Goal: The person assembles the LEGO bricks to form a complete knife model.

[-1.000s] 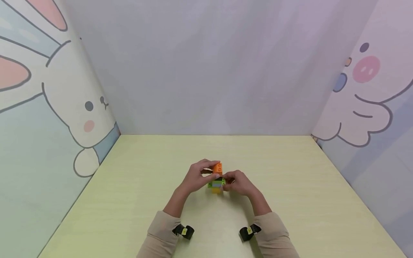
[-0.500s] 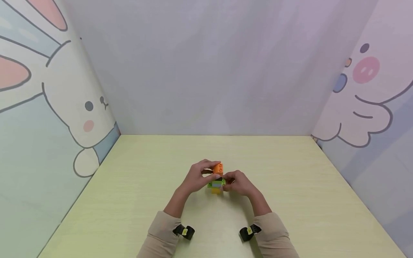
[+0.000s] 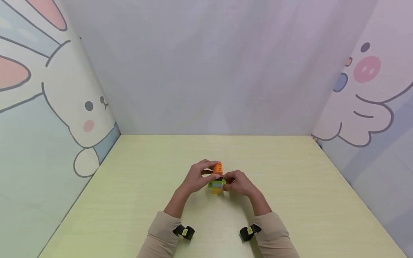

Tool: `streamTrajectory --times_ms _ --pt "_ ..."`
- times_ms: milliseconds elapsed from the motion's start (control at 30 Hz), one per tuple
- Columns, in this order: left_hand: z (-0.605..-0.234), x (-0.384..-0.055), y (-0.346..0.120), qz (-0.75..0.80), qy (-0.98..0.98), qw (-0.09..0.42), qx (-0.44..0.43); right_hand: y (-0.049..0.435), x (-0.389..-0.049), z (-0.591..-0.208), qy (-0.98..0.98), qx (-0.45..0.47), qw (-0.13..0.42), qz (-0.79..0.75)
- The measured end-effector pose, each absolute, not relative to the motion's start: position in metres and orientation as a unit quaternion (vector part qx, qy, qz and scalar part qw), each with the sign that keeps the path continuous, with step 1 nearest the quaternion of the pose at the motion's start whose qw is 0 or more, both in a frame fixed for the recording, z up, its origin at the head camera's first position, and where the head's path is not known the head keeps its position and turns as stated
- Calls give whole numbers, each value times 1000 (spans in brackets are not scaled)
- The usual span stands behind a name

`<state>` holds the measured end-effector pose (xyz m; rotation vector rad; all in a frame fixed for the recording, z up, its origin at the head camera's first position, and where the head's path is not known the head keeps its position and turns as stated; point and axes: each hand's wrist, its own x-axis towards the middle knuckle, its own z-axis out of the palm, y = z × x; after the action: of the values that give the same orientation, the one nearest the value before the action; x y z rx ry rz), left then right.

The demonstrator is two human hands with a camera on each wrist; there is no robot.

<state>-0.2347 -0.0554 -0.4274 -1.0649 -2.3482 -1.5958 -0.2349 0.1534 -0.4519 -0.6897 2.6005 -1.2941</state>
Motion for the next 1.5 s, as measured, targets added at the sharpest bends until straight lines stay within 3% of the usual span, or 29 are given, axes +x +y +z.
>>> streamTrajectory --times_ms 400,667,933,1500 --pt "-419 -239 -49 -465 -788 78 -395 157 -236 -452 870 -232 77 -429" --pt "-425 -238 -51 -486 -784 71 -380 156 -236 -458 871 -239 58 -426" --pt "-391 -215 -54 -496 -781 60 -376 154 -237 -455 874 -231 69 -422" --pt "-429 -238 -53 -508 -775 82 -368 153 -237 -455 876 -224 67 -421"
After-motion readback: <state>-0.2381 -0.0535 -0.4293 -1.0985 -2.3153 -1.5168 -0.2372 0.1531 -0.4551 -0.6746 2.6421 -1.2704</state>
